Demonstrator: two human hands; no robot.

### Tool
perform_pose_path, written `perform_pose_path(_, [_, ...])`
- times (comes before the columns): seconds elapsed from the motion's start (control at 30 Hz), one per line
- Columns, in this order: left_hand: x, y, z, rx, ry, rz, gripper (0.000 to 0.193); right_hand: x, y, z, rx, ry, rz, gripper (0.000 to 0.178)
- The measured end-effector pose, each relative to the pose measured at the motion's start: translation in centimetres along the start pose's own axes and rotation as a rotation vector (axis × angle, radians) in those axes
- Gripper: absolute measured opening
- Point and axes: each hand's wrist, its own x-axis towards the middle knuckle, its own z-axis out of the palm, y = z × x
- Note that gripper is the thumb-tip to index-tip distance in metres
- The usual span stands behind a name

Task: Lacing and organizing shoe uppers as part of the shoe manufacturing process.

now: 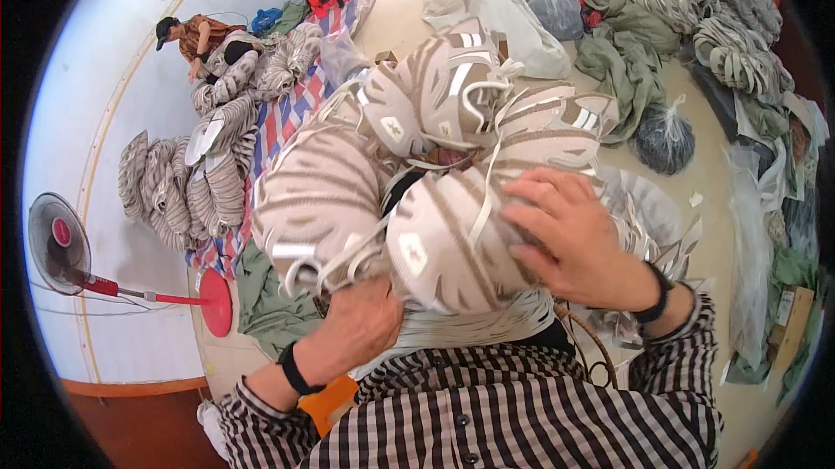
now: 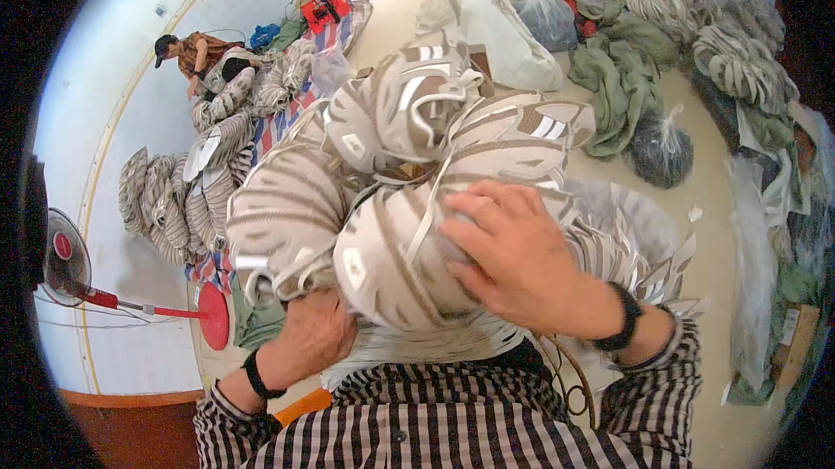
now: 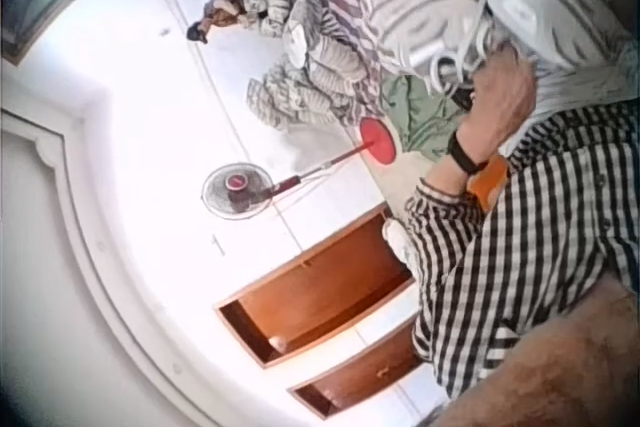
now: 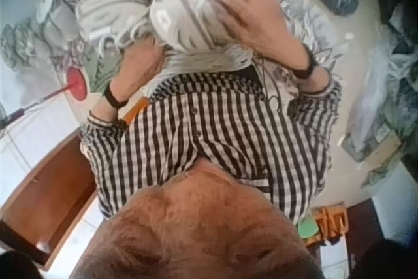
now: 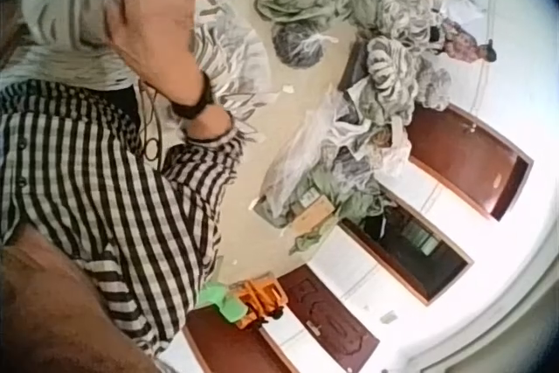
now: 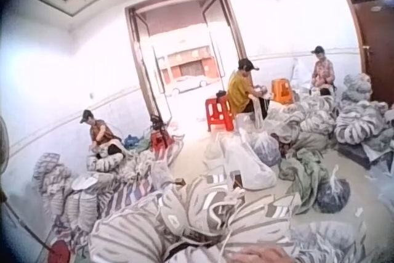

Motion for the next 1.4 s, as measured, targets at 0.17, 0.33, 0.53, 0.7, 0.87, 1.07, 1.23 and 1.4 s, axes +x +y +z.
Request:
perform_pose_path(0.17, [-5.5, 1.6, 0.9, -0.070, -0.158, -0.119, 0.033, 6.9, 4.8, -7.5, 0.198, -0.071, 0.268, 0.036])
perform_pose_path(0.33, [-7.0, 1.5, 5.9, 0.039, 0.032, -0.030, 0.032, 14.2, 5.7, -5.0, -0.122, -0.121, -0.471, 0.058])
perform_pose_path(0.53, [-6.6, 2.3, 4.7, -0.049, -0.174, -0.239, 0.036, 17.3, 0.7, -4.2, -0.330, -0.558, -0.647, 0.079])
perform_pose_path(0.7, [-6.7, 1.2, 5.6, -0.001, -0.007, -0.109, 0.036, 20.4, 1.7, -0.6, -0.218, -0.899, -0.401, 0.065])
perform_pose_path(0.87, [-6.6, 1.4, 5.3, -0.022, 0.107, -0.083, 0.028, 21.1, 2.7, 2.6, -0.208, -0.747, -0.407, 0.044])
perform_pose_path(1.07, [-7.3, 0.9, 6.0, -0.003, 0.109, -0.001, 0.024, 21.9, 3.2, 4.1, -0.273, -0.780, -0.376, 0.044])
perform_pose_path(1.23, [-9.7, 1.5, 10.0, 0.033, 0.149, 0.030, 0.031, 18.8, -1.3, 1.8, -0.114, -0.483, -0.545, 0.036])
perform_pose_path(1.4, [-10.4, 1.6, 7.7, -0.006, 0.225, 0.063, 0.034, 16.1, -8.2, -3.5, -0.107, -0.319, -0.808, 0.014])
